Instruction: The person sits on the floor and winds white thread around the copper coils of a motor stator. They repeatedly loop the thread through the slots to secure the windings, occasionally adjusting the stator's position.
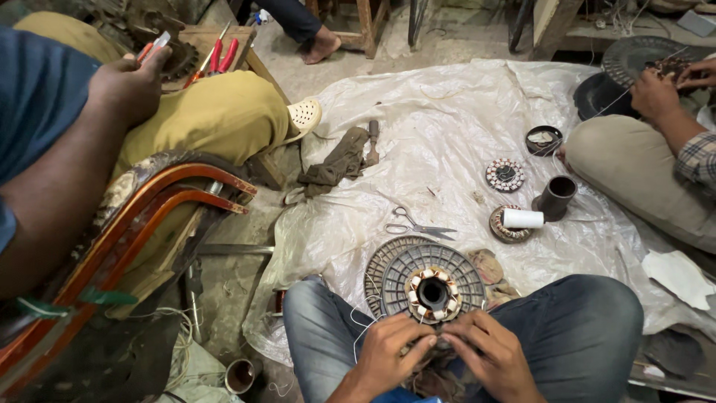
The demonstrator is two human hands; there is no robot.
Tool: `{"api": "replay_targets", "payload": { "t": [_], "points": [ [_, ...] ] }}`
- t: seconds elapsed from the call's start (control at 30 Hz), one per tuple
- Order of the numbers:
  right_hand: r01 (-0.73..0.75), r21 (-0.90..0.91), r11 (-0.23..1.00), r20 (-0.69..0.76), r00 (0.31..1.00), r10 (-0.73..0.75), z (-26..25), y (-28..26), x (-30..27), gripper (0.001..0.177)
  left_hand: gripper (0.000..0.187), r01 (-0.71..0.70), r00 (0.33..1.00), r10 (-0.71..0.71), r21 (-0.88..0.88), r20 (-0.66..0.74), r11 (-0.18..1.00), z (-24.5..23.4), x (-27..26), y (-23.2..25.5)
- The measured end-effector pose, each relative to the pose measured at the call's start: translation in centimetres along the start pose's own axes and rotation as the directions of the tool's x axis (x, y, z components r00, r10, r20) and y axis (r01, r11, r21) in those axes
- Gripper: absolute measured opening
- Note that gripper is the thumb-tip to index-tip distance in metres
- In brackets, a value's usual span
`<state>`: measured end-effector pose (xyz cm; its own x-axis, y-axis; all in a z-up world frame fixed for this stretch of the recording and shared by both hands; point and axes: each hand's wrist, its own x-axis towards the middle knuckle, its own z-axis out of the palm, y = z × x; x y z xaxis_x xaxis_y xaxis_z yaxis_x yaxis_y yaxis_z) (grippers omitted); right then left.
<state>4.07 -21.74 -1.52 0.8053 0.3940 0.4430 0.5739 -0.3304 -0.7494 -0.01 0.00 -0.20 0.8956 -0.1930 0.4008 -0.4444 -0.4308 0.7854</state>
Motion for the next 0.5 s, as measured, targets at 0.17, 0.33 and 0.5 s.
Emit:
{"api": "replay_targets", "payload": {
  "t": [0.17, 0.33, 0.5],
  "points": [
    [-0.067, -0.016, 0.998, -0.024, 0.998, 0.067, 0.2, 0.0, -0.2, 0.022, 0.006, -0.005, 0.983, 0.014, 0.051, -0.184, 0.999, 0.1, 0.5, -0.3],
    [-0.290, 0.116, 0.950, -0.019, 0.956, 0.294, 0.3, -0.4, -0.6, 0.022, 0.008, 0.125, 0.961, -0.126, -0.018, -0.246, 0.992, 0.9, 0.4, -0.5],
    [-0.055, 0.121, 0.991, -0.187, 0.979, 0.077, 0.6, -0.2, 0.1, 0.019, 0.012, 0.090, 0.967, -0.087, 0.004, -0.241, 0.996, 1.9, -0.3, -0.7]
  ]
}}
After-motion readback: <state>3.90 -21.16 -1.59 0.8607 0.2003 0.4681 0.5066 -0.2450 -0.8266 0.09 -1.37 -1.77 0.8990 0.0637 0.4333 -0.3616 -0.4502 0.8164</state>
